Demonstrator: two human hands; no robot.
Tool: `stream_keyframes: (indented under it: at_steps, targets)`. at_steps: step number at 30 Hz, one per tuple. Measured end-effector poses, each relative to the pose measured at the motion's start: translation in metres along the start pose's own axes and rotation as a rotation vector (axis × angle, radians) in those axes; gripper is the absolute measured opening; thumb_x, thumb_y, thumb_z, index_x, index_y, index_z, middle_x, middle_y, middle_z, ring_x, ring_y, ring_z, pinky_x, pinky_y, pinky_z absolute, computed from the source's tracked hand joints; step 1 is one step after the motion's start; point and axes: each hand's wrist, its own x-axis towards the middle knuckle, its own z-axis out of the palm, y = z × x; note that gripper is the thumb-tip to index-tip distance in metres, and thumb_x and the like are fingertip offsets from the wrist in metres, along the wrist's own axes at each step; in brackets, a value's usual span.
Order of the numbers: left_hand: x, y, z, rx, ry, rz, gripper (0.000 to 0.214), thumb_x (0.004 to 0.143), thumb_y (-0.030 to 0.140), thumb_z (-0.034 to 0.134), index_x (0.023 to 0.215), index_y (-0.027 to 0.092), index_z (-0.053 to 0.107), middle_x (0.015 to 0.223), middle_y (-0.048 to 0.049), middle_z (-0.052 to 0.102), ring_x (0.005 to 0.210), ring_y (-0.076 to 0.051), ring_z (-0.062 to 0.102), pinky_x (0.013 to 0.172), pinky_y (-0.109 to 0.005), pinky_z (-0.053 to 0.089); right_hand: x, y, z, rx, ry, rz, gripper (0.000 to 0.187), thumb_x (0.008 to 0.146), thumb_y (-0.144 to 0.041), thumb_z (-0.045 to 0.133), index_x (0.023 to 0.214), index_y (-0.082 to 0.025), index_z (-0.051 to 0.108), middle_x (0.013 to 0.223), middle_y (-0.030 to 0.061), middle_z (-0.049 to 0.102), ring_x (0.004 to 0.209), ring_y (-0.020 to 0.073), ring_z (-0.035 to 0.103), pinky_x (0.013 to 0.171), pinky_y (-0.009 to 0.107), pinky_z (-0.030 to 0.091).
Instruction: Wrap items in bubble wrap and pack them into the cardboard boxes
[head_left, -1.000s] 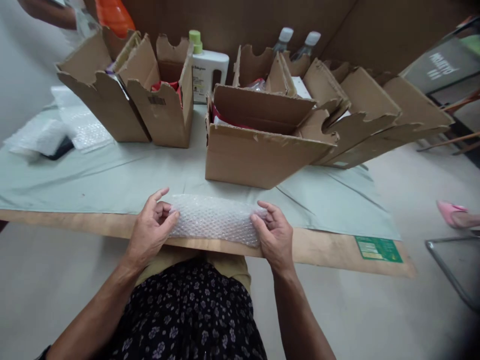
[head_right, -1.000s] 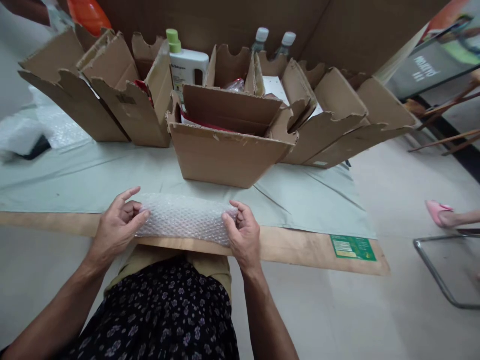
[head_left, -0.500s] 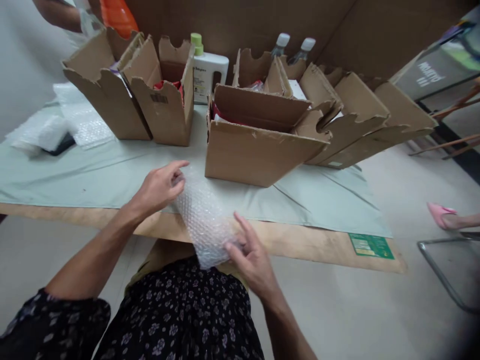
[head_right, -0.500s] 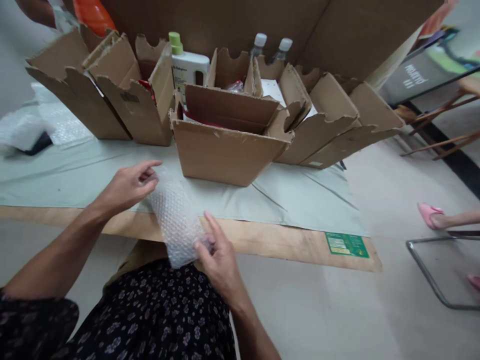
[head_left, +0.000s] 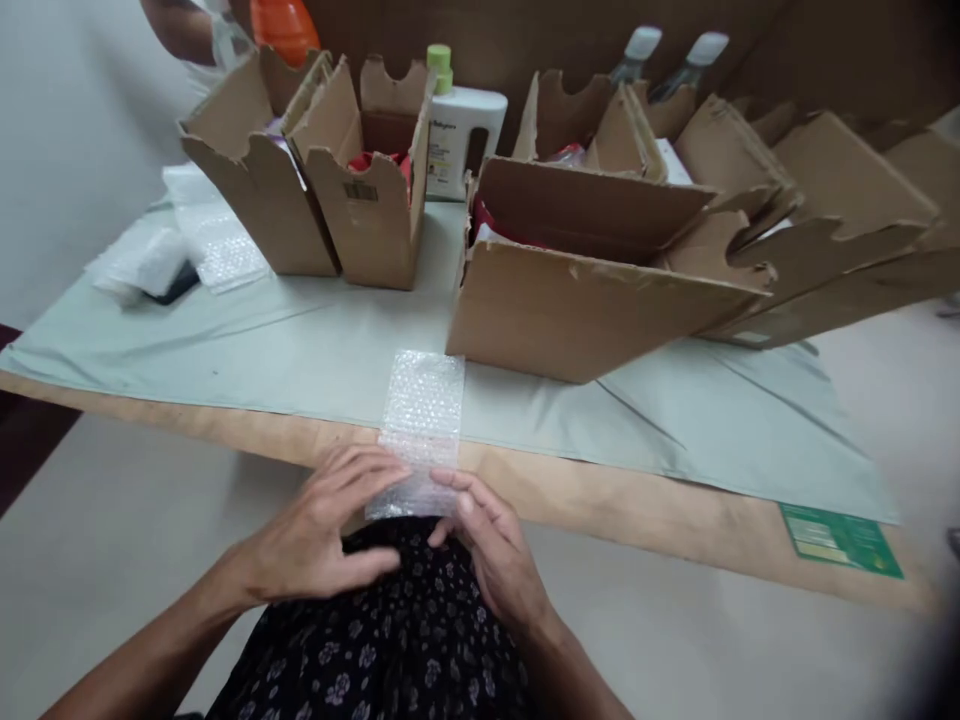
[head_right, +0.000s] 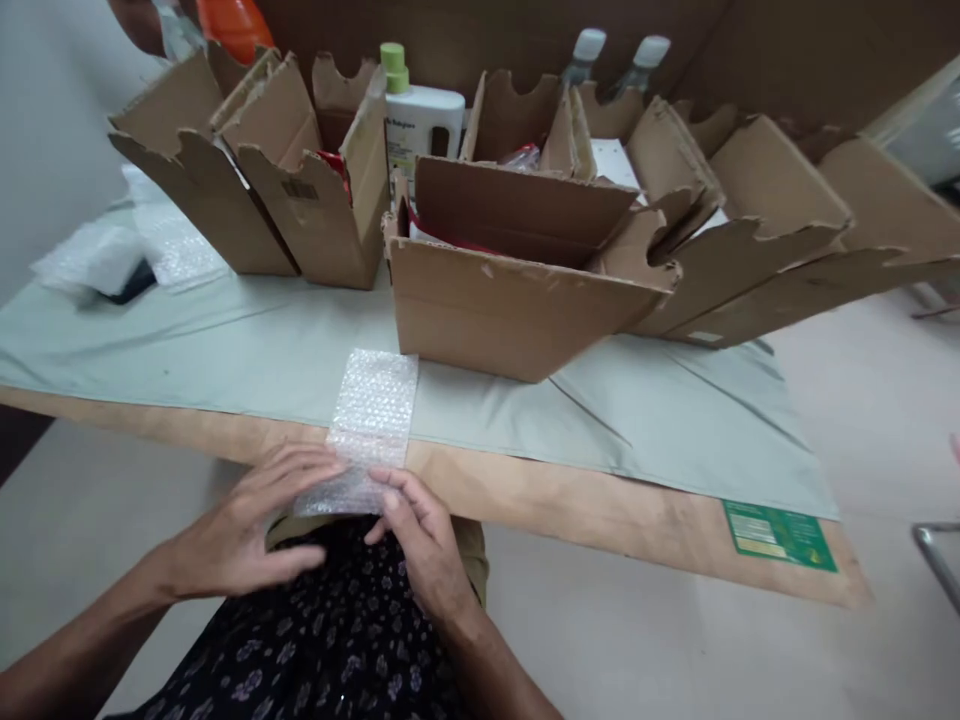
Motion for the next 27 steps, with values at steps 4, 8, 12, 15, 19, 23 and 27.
stream_keyframes:
  at_steps: [4, 8, 12, 15, 19, 23, 27]
  targets:
    - [0.016, -0.012, 0.021, 0.076, 0.235, -0.176, 0.039, 0.097, 0.016, 0.054, 0.135, 0.021, 0.061, 0.102, -0.0066, 0.074, 0.092, -0.021, 0.069, 0.085, -0.039, 0.060, -0.002, 0.001, 0.001, -0.021, 0.077, -0.102, 0.051, 0.105, -0.047, 0.051, 0.152, -0.027, 0.046, 0.102, 0.0073, 0.077, 0.081, 0.0183, 0.072, 0.064, 0.030, 0.057]
    - [0.035, -0.028, 0.027, 0.108, 0.205, -0.242, 0.046, 0.095, 0.022, 0.059, 0.140, 0.018, 0.057, 0.091, -0.0043, 0.072, 0.082, -0.021, 0.067, 0.081, -0.040, 0.059, -0.006, -0.006, -0.006, -0.646, 0.218, -0.562, 0.050, 0.102, -0.018, 0.057, 0.150, -0.032, 0.050, 0.110, 0.0043, 0.077, 0.092, 0.0186, 0.072, 0.084, 0.037, 0.060]
    - [0.035, -0.031, 0.029, 0.210, 0.224, -0.251, 0.051, 0.094, 0.022, 0.061, 0.144, 0.019, 0.052, 0.092, -0.0047, 0.070, 0.085, -0.023, 0.066, 0.083, -0.043, 0.059, 0.015, -0.012, -0.010, -1.278, 0.081, -0.784, 0.038, 0.096, -0.012, 0.060, 0.133, -0.021, 0.066, 0.138, 0.0124, 0.069, 0.131, 0.0315, 0.060, 0.103, 0.052, 0.053]
    - [0.023, -0.025, 0.027, 0.283, 0.314, -0.171, 0.052, 0.095, 0.027, 0.064, 0.145, 0.020, 0.050, 0.120, -0.0134, 0.068, 0.111, -0.029, 0.065, 0.096, -0.049, 0.057, 0.032, -0.013, -0.010, -1.432, 0.008, -0.772, 0.031, 0.098, -0.011, 0.055, 0.124, -0.019, 0.071, 0.138, 0.0126, 0.070, 0.135, 0.0340, 0.058, 0.100, 0.053, 0.051]
    - [0.008, -0.015, 0.024, 0.249, 0.256, 0.016, 0.043, 0.096, 0.023, 0.065, 0.138, 0.021, 0.055, 0.131, -0.0135, 0.067, 0.123, -0.030, 0.062, 0.105, -0.051, 0.052, 0.037, -0.018, -0.010, -1.344, -0.024, -0.736, 0.033, 0.102, -0.009, 0.048, 0.118, -0.023, 0.074, 0.119, 0.0080, 0.079, 0.113, 0.0263, 0.069, 0.094, 0.046, 0.052]
    - [0.014, -0.016, 0.026, 0.155, 0.275, -0.019, 0.028, 0.099, 0.014, 0.056, 0.126, 0.020, 0.062, 0.100, -0.0061, 0.076, 0.091, -0.021, 0.070, 0.085, -0.040, 0.058, 0.042, -0.029, -0.009, -1.225, -0.013, -0.646, 0.030, 0.106, -0.021, 0.047, 0.119, -0.024, 0.074, 0.103, 0.0060, 0.080, 0.093, 0.0224, 0.071, 0.085, 0.040, 0.055]
    - [0.033, -0.026, 0.029, 0.187, 0.321, -0.132, 0.025, 0.099, 0.019, 0.056, 0.121, 0.018, 0.066, 0.101, -0.0085, 0.077, 0.087, -0.022, 0.071, 0.082, -0.041, 0.059, 0.046, -0.035, -0.011, -1.252, 0.210, -0.785, 0.026, 0.104, -0.026, 0.054, 0.123, -0.021, 0.072, 0.118, 0.0110, 0.076, 0.110, 0.0266, 0.067, 0.094, 0.044, 0.052]
